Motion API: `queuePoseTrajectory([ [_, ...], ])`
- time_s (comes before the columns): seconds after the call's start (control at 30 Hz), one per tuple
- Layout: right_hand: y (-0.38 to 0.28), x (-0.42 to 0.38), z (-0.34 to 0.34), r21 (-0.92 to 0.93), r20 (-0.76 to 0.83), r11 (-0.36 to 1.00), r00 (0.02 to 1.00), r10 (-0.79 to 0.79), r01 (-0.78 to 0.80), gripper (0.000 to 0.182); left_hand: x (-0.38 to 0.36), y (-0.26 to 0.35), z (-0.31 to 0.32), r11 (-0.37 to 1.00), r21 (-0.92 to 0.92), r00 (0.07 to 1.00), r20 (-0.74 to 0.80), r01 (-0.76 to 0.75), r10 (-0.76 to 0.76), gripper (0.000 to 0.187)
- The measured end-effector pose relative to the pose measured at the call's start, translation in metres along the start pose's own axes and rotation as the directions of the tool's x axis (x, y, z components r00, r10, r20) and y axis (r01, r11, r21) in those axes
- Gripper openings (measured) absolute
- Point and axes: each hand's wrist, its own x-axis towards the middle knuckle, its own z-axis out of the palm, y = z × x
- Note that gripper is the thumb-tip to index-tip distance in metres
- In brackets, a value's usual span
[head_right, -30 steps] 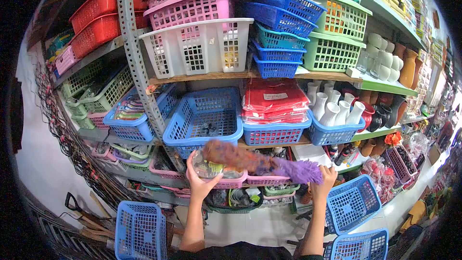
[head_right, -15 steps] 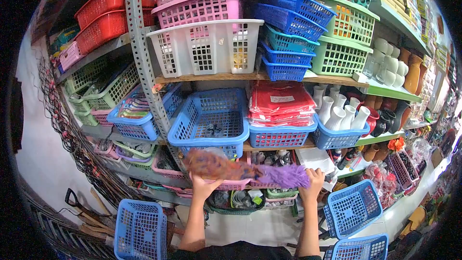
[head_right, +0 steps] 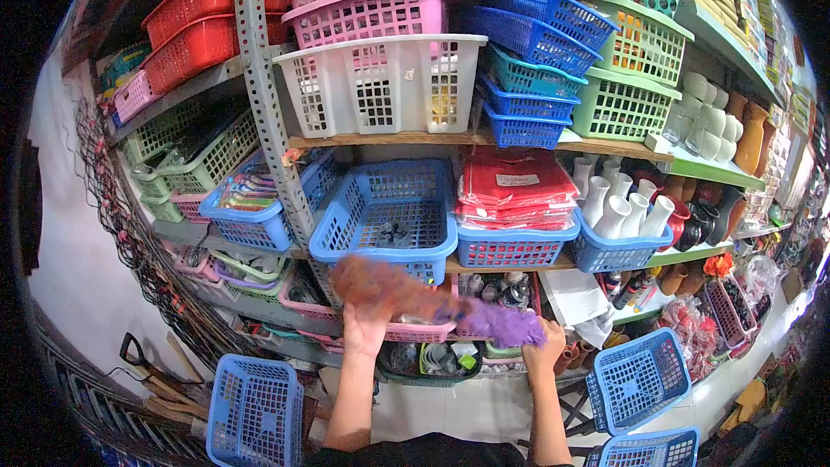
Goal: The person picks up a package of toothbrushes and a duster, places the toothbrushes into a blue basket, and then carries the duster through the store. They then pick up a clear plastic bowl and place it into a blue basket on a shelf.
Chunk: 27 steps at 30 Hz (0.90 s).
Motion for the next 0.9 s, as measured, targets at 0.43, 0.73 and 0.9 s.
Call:
queuePoseTrajectory([
  [0.43,-0.004,-0.016,0.016,0.097,0.006,0.992,0.996,0.083,-0.084,0.008,-0.001,0.006,-0.001,0.997,-0.063,0.998,0.033,-0.043,0.045,0.07],
  [0.73,-0.01,-0.02,0.022,0.197,0.05,0.978,0.997,0.056,-0.065,0.005,-0.002,0.002,-0.003,0.99,-0.128,0.998,0.022,-0.063,0.066,0.077],
  [0.9,-0.007,-0.015,0.016,-0.04,0.069,0.997,0.995,0.069,-0.066,0.006,-0.005,0.007,0.003,0.964,-0.261,0.997,0.077,0.047,-0.028,0.069],
])
